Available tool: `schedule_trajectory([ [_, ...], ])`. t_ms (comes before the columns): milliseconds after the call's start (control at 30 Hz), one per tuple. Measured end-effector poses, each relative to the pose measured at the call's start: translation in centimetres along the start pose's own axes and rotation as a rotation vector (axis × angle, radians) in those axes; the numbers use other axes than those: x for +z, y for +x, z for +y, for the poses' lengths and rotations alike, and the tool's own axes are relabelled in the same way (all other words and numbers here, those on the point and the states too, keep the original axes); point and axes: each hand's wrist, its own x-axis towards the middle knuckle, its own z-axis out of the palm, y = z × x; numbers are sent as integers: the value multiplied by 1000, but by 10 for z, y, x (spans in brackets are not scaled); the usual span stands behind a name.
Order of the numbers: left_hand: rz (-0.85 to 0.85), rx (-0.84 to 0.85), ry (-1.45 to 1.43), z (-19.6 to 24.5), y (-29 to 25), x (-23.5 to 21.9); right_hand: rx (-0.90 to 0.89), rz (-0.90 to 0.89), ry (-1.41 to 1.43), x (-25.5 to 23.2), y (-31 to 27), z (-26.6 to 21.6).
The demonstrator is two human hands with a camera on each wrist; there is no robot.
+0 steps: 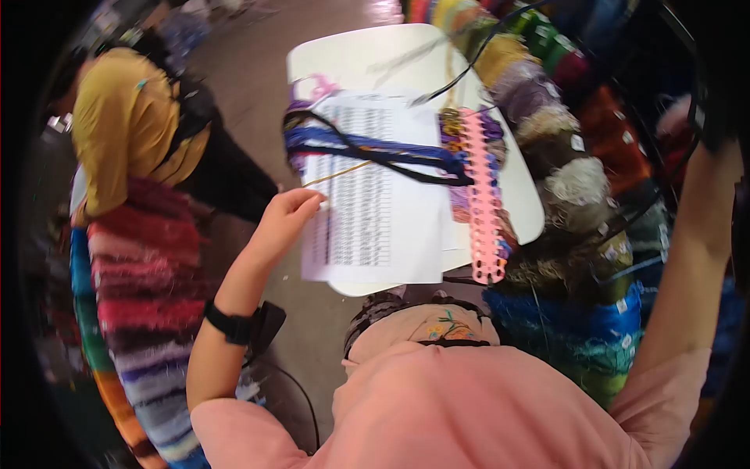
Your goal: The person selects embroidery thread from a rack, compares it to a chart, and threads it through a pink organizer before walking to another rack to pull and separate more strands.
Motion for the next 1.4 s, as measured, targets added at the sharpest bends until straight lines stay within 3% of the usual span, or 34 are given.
schedule_trajectory([
  [33,35,73,29,0,5,11,-65,53,-125,-9,-5,1],
  [100,-132,24,-113,22,11,33,-27,48,-313,-30,-34,18],
  [200,-351,-38,-248,47,18,77,431,-210,-350,-63,-161,78],
  [233,-402,-47,-244,52,19,93,646,-217,-341,-74,-217,107],
  [300,-434,-132,-241,51,28,122,1044,-88,-259,-62,-286,100],
  [367,-447,-214,-237,46,39,146,1195,-52,-327,-54,-317,86],
  [433,-446,-290,-237,43,50,163,980,-23,-460,-50,-342,90],
  [567,-446,-326,-351,43,67,176,824,8,-555,-44,-350,84],
  [600,-442,-304,-352,45,69,178,891,-96,-542,-46,-351,81],
  [700,-444,-273,-403,42,76,181,546,-215,-712,-41,-346,78],
  [833,-450,-242,-465,31,84,186,546,-360,-778,-42,-345,73],
  [1067,-322,-249,-523,34,75,198,503,-198,-613,-52,-348,85],
  [1233,-243,-154,-437,32,75,210,669,-143,-531,-52,-347,88],
  [1333,-167,-109,-523,35,68,203,610,-148,-567,-49,-350,90],
  [1400,-116,-233,-741,36,62,180,610,-202,-562,-52,-352,90],
])
